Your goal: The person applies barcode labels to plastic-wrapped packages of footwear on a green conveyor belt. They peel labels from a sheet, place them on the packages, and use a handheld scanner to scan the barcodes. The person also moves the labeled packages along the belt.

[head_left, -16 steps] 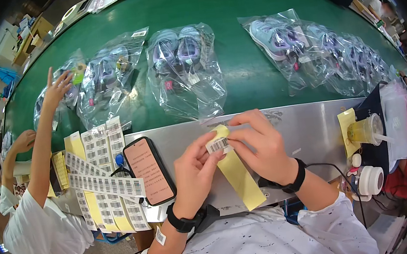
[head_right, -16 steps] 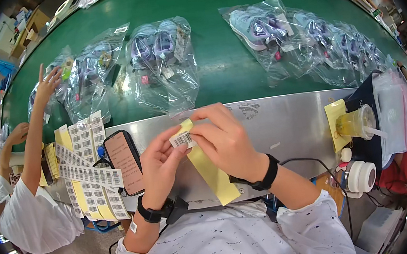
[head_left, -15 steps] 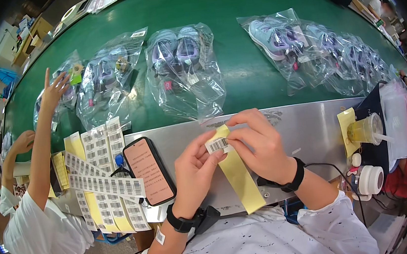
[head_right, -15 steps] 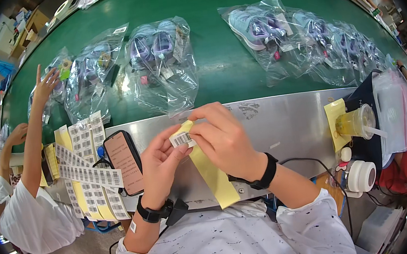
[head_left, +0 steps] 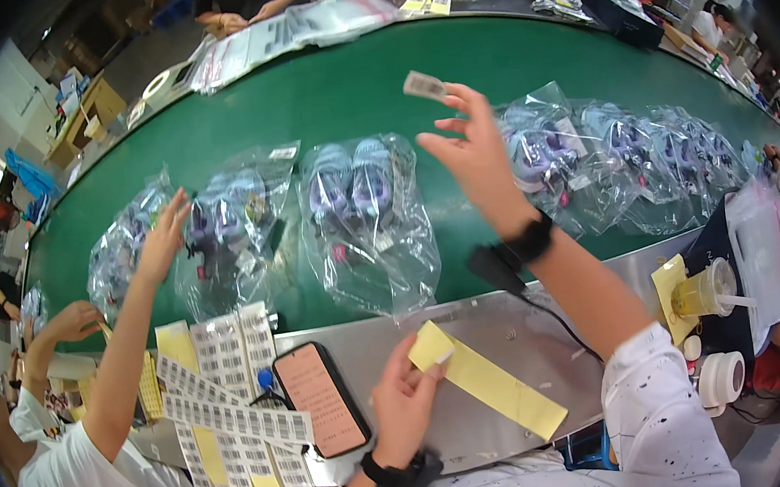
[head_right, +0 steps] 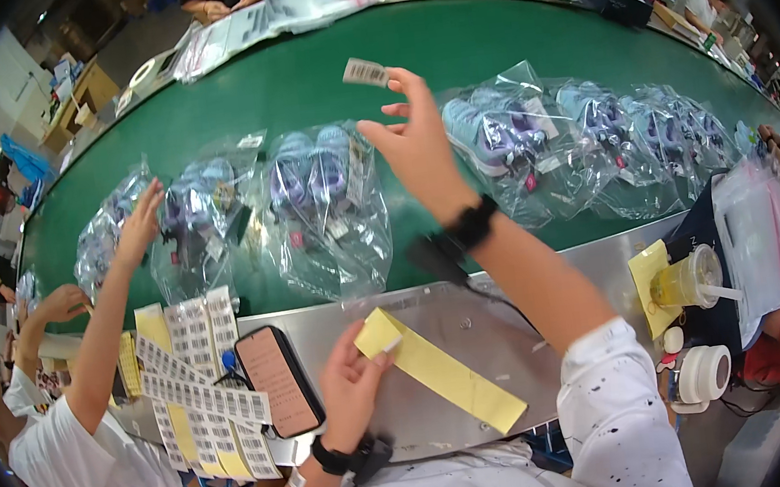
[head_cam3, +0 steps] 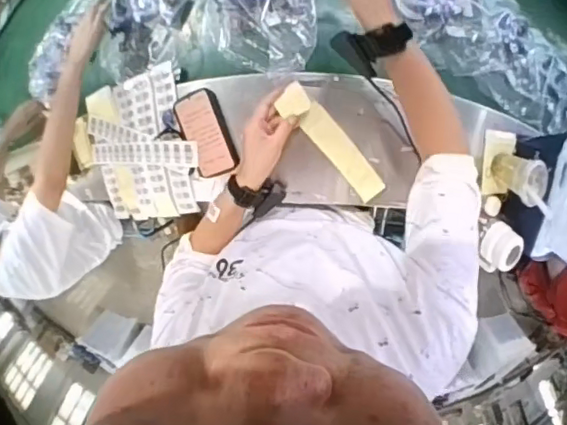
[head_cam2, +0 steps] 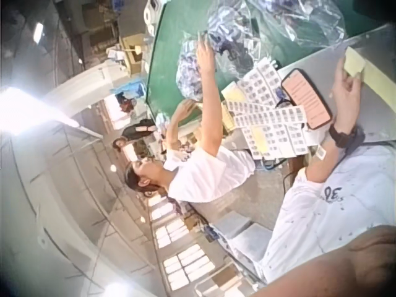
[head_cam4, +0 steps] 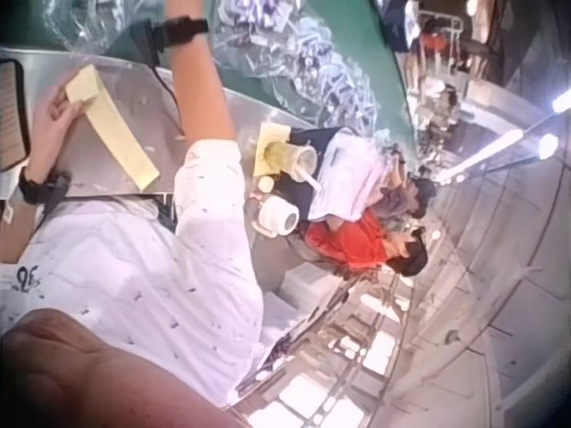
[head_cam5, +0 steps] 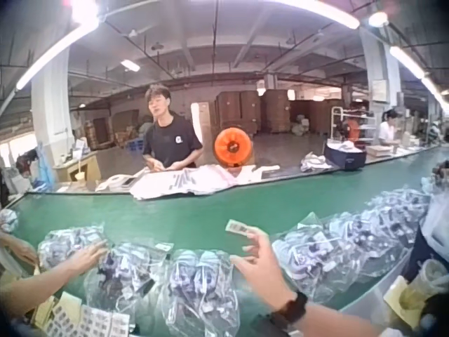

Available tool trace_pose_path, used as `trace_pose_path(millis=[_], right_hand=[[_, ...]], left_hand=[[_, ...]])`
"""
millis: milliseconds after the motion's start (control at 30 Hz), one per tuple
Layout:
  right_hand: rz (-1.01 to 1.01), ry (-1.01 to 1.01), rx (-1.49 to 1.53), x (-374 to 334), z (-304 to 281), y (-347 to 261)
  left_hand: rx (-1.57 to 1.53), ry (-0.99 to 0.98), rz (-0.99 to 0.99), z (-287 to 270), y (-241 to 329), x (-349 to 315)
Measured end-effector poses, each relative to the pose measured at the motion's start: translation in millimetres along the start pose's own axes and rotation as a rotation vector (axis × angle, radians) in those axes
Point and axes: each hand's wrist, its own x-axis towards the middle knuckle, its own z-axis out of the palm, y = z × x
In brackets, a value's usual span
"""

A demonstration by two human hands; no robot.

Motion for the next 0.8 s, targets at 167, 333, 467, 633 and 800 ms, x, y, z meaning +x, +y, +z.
trace_pose_path(millis=[167, 333, 467, 633, 800], right_hand=[[0.201, -0.149, -0.493, 46.4, 23.7, 122.3], [0.576, 0.004, -0.236, 67.2, 15.1, 151.9], [0.426, 0.045, -0.224, 78.8, -4.9, 140.4], [0.542, 0.045, 0.015, 101.5, -13.8, 137.1], [0.514, -0.082, -0.199, 95.8, 9.8, 159.1]], left_hand=[[0.104, -0.019, 0.070, 8.5, -5.2, -0.5], [0.048, -0.001, 0.127, 6.4, -5.9, -2.7], [0.077, -0.054, 0.098, 3.1, -6.6, -1.1], [0.066, -0.090, 0.101, 1.1, -5.4, 0.9], [-0.011, -0.070, 0.067, 2.1, -4.1, -1.7]])
